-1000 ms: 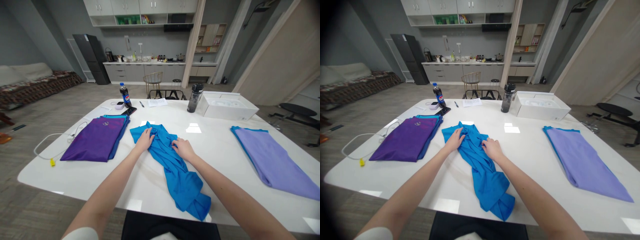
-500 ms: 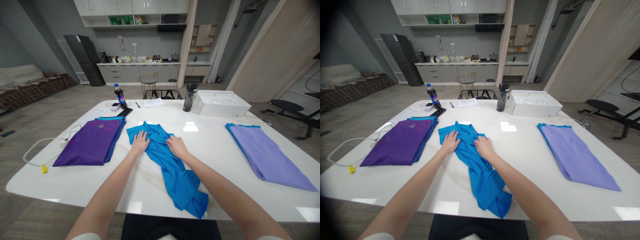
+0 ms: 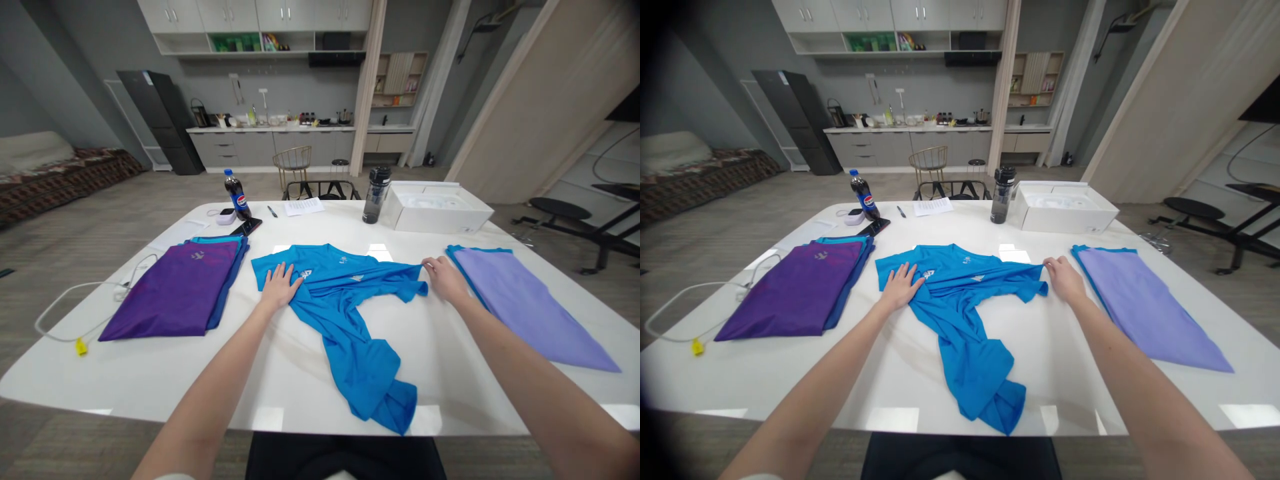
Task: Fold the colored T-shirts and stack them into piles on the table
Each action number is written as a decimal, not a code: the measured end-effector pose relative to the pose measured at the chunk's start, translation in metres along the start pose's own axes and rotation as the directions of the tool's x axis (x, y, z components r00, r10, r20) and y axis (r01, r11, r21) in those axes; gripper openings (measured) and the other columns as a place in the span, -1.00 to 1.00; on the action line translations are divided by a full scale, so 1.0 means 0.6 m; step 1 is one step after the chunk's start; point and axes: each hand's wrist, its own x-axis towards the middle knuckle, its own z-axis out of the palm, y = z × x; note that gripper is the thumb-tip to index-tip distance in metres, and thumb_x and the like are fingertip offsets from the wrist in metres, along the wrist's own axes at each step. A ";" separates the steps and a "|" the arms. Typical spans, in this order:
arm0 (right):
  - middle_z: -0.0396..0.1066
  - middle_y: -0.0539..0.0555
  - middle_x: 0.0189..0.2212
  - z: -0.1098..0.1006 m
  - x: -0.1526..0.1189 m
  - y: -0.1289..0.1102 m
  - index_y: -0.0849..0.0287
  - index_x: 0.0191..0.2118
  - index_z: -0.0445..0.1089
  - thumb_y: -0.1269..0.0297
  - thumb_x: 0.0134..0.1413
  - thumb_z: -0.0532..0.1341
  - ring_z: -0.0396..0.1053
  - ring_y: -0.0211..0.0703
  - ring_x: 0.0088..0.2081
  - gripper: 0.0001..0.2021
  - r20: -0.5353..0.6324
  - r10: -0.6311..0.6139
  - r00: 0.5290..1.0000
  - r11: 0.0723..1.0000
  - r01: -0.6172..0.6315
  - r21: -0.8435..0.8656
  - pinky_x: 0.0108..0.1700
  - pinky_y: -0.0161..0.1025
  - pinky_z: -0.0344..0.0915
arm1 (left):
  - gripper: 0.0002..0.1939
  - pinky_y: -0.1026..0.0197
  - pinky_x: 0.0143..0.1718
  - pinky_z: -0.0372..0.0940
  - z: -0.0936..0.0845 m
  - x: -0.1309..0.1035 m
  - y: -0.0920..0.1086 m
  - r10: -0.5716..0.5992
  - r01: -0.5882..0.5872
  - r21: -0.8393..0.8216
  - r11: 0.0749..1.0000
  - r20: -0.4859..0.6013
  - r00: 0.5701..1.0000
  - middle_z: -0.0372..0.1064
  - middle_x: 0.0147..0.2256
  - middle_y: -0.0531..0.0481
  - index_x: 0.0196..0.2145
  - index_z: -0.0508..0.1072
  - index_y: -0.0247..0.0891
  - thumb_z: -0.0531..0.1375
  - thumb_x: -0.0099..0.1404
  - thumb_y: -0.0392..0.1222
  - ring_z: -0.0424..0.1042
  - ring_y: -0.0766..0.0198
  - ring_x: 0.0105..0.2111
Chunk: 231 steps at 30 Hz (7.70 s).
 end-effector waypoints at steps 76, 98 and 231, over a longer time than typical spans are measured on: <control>0.43 0.18 -0.02 -0.015 -0.274 -0.174 -0.01 0.06 0.48 -0.13 0.29 0.18 0.38 0.07 0.02 -0.59 0.123 -0.646 0.753 0.733 0.568 0.375 0.07 0.03 0.27 | -0.69 0.25 -0.09 0.30 -0.099 -0.167 0.227 0.715 -0.626 -0.368 0.688 0.195 0.671 0.55 -0.13 0.01 -0.11 0.55 -0.15 0.20 0.19 -0.35 0.50 0.18 -0.13; 0.47 -0.02 -0.51 -0.063 -0.343 -0.004 0.06 -0.21 0.39 0.14 0.16 0.19 0.47 -0.06 -0.40 -0.85 0.212 -0.100 0.972 0.958 0.036 0.286 -0.33 -0.24 0.22 | -0.73 0.16 -0.11 0.31 -0.141 -0.324 0.071 0.377 -0.410 0.006 0.912 0.381 0.844 0.58 -0.14 -0.09 -0.21 0.58 -0.13 0.14 0.18 -0.29 0.54 0.03 -0.11; 0.08 0.41 0.38 0.045 -0.013 -0.090 0.27 0.35 0.19 -0.20 0.40 -0.26 0.03 0.23 0.37 -0.25 0.137 0.224 0.965 0.971 -0.209 -0.113 0.29 0.38 -0.06 | -0.19 -0.58 0.28 -0.18 -0.033 0.110 0.123 -0.167 0.158 0.156 0.975 0.047 0.985 -0.13 0.46 -0.19 0.43 0.10 -0.08 -0.16 0.40 0.38 -0.12 -0.30 0.43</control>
